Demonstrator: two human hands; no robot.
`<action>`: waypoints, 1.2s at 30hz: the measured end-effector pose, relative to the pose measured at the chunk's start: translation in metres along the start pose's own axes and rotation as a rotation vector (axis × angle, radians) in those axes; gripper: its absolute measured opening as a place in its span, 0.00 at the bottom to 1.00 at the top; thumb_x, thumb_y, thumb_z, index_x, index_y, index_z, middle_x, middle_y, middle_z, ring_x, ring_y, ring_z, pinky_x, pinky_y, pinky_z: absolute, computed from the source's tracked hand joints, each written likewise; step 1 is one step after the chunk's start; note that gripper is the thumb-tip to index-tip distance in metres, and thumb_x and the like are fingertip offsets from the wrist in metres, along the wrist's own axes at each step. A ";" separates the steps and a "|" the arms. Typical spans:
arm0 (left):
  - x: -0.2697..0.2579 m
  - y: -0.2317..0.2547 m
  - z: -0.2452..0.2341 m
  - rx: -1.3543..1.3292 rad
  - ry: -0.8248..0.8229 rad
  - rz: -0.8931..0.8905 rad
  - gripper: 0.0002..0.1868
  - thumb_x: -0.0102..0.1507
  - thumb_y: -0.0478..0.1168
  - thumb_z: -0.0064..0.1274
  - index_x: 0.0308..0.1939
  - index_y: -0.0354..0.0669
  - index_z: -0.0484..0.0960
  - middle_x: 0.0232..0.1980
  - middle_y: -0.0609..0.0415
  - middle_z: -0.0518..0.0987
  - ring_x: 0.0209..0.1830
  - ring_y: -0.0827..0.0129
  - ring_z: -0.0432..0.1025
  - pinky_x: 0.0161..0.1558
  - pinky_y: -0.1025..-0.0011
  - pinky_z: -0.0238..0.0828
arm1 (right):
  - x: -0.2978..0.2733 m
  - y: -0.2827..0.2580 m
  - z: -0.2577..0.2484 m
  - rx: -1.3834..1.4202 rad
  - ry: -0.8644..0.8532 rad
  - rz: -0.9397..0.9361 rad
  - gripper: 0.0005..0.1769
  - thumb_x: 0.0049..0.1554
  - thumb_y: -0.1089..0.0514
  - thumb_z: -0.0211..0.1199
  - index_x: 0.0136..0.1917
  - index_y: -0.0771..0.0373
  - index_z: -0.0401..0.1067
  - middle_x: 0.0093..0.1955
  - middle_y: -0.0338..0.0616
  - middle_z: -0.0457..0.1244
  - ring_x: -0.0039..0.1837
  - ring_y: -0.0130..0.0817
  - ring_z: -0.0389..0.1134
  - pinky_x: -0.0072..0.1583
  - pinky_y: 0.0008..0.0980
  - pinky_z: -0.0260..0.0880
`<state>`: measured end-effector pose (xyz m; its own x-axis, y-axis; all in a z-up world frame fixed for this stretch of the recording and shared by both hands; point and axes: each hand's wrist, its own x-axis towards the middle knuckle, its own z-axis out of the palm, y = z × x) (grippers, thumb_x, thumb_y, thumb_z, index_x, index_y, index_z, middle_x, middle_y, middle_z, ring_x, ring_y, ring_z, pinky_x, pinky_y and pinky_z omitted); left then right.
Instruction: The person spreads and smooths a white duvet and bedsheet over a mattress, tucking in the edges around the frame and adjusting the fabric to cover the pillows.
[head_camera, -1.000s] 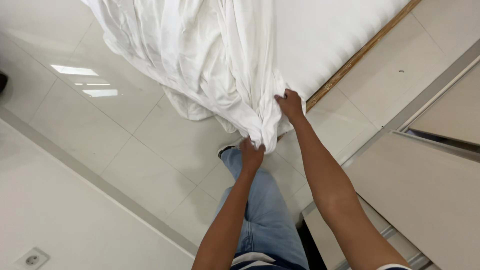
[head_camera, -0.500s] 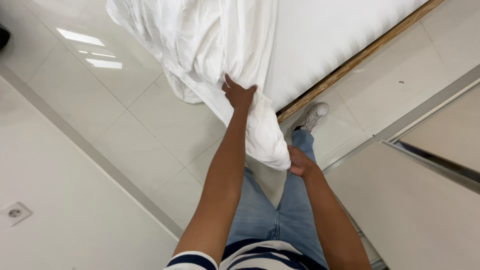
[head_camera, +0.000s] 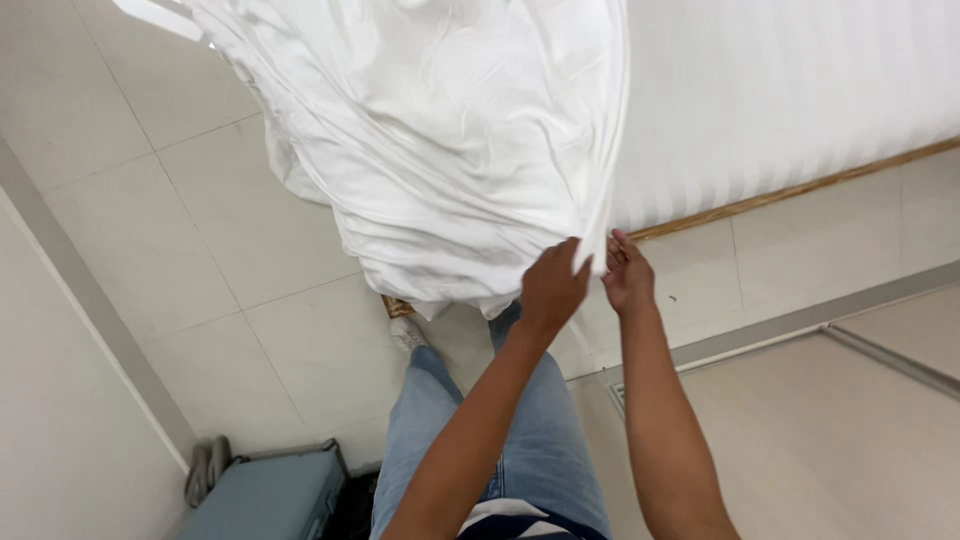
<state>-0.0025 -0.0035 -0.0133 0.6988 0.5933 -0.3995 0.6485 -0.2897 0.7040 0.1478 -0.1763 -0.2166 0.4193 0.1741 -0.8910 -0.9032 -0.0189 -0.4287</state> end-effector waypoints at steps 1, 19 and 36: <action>0.002 -0.014 -0.010 -0.006 0.016 -0.009 0.28 0.80 0.57 0.49 0.78 0.47 0.82 0.69 0.46 0.88 0.69 0.51 0.83 0.67 0.49 0.81 | -0.015 -0.028 0.015 -0.016 -0.011 0.001 0.19 0.80 0.49 0.50 0.78 0.51 0.73 0.62 0.36 0.71 0.61 0.34 0.76 0.66 0.41 0.83; 0.035 -0.239 -0.145 -0.173 0.833 -0.499 0.29 0.72 0.36 0.69 0.77 0.42 0.81 0.80 0.38 0.62 0.65 0.41 0.78 0.65 0.50 0.86 | -0.059 0.032 0.190 -0.847 -0.186 -0.122 0.27 0.73 0.54 0.64 0.81 0.67 0.70 0.68 0.54 0.68 0.57 0.37 0.78 0.58 0.34 0.87; 0.157 -0.162 -0.070 0.074 0.466 -0.027 0.06 0.78 0.50 0.59 0.56 0.67 0.89 0.47 0.66 0.93 0.52 0.60 0.89 0.79 0.46 0.71 | -0.087 -0.046 0.202 -0.674 -0.162 -0.265 0.22 0.74 0.45 0.65 0.73 0.61 0.75 0.61 0.47 0.75 0.53 0.31 0.75 0.52 0.28 0.82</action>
<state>-0.0190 0.1891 -0.1495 0.4823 0.8703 -0.0996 0.6963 -0.3118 0.6465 0.1341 0.0086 -0.0890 0.5497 0.3986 -0.7341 -0.4996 -0.5474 -0.6714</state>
